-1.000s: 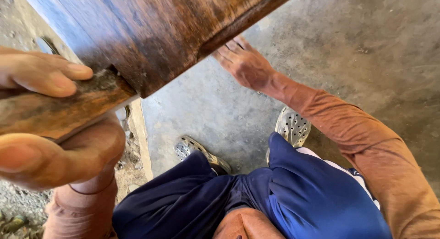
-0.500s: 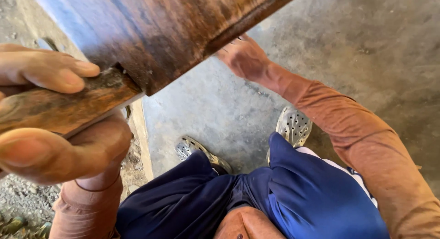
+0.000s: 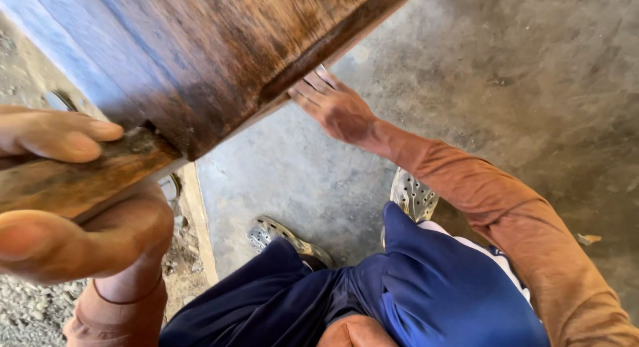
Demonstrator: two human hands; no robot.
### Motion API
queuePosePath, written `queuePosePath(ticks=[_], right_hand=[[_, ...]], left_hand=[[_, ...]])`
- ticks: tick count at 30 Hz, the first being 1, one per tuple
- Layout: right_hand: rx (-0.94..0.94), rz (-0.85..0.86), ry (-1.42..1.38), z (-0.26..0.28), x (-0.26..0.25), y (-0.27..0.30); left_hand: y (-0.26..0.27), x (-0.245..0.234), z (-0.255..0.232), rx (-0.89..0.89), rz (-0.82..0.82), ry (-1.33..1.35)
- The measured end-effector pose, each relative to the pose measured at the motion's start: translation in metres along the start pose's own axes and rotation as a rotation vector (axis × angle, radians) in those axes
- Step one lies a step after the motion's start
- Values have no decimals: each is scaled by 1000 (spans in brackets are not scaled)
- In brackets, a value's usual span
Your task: Sanding a wooden chair using sandpaper to smooth the surface
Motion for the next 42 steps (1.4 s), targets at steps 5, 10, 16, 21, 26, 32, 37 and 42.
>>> queuePosePath(ticks=[5,10,16,21,26,32,37,42], right_hand=[[35,-85,-27,12,-19,-5],[7,-24,26,0,5,3],[56,-103,-44,8,-24,-12],[99,-27,-26,13,-8,-6],[105,-171,-27,1,-21,-20],[170,-116,-38,18,-41,13],[242,-304,200,-27,-52,26],[207,-361,65,1,-29,1]], left_hand=[[11,4,-10,-263,174,-57],[11,11,12,-160,41,14],[-4,11,-7,-81,43,12],[11,7,12,-35,175,200],[0,12,2,-39,48,142],[-5,8,1,46,23,31],[15,11,-3,-229,140,159],[3,10,-3,-87,50,90]])
Point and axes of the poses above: each hand's wrist, its own y-axis away from the middle knuckle, its own x-axis out of the palm, z = x × y, the point moved 2 cm from there along -y, towards the middle knuckle, and after that the axes turned 13 degrees about -x, right-handed, at the moved point
